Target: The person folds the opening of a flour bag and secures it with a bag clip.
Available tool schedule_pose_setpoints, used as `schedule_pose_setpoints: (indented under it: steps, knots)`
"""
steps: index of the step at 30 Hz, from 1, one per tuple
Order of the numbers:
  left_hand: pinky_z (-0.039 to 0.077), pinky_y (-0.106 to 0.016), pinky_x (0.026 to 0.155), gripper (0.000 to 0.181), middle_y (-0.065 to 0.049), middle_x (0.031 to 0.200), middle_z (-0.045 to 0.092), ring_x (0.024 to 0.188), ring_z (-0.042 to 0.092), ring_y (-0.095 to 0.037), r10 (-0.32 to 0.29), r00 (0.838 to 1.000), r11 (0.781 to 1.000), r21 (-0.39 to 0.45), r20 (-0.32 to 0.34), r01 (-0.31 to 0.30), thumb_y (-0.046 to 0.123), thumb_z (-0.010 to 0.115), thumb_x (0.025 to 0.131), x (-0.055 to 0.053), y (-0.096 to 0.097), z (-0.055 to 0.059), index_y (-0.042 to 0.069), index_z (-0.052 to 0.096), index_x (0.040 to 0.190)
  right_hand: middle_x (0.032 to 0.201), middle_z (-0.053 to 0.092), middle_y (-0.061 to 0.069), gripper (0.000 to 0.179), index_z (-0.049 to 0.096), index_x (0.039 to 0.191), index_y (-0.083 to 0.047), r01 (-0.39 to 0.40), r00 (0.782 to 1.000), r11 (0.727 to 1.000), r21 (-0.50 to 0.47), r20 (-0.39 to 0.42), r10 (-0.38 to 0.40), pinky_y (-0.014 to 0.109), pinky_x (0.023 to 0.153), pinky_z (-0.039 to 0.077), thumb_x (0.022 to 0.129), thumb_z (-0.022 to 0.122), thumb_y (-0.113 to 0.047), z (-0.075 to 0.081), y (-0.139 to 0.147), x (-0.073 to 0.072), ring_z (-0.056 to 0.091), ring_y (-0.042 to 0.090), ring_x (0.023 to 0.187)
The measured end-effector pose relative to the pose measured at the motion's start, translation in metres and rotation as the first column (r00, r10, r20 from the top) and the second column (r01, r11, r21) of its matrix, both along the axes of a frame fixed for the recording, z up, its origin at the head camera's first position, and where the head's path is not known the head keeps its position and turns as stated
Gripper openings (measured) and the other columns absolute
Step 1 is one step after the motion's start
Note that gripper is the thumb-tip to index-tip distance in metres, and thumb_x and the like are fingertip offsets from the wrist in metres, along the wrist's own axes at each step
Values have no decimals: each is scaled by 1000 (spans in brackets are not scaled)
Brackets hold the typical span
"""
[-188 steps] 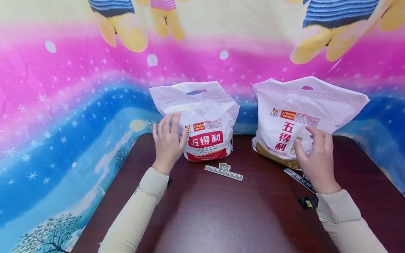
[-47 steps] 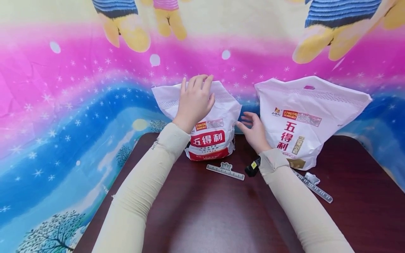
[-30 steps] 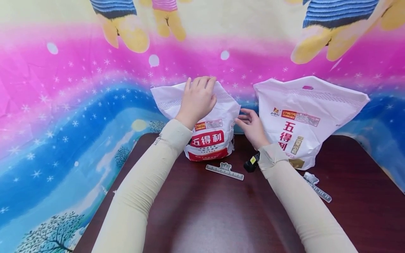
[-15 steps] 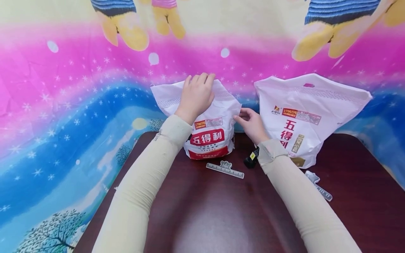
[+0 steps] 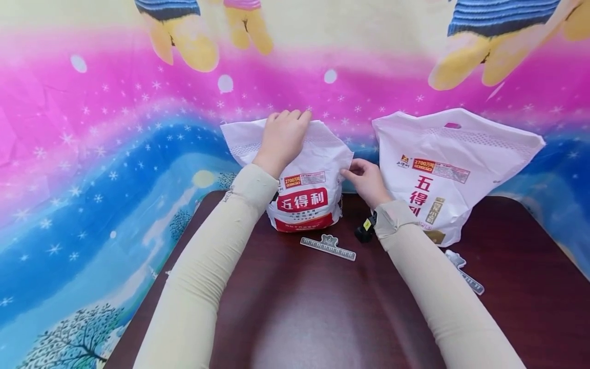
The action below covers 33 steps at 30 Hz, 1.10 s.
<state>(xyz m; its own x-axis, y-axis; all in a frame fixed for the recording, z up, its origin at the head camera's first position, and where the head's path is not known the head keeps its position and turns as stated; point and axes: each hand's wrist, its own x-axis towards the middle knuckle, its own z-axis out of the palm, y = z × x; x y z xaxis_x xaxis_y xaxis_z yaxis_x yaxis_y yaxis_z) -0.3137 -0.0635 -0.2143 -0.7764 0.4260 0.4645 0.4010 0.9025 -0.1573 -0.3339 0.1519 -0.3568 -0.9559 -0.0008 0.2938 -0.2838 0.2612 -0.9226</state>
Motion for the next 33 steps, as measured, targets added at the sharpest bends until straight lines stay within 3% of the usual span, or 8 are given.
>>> schedule_pose_setpoints:
  steps: [18,24,33]
  knots:
    - [46,-44,107,36,-12,132,66,123,61,-30,-90,996,993,77,16,89,6,53,105,-4,-10,4,9,59,141,96,67,20,22,70,111,9,15,1000,1000,-24,-8,-15,24,78,50,98,68,-9,0,-2,1,59,12,82]
    - [48,-40,104,33,-12,124,69,115,63,-30,-142,990,986,89,0,142,1,52,104,-6,-13,4,8,65,134,98,66,23,19,71,110,7,69,998,998,5,-9,-69,23,80,53,99,65,-7,0,-2,2,60,13,84]
    - [48,-36,104,33,-10,120,69,112,62,-27,-165,986,976,143,8,162,-2,53,102,-5,-19,3,9,68,129,95,67,23,18,71,108,9,70,998,997,-17,10,-70,44,89,57,97,66,-4,3,-2,4,62,18,84]
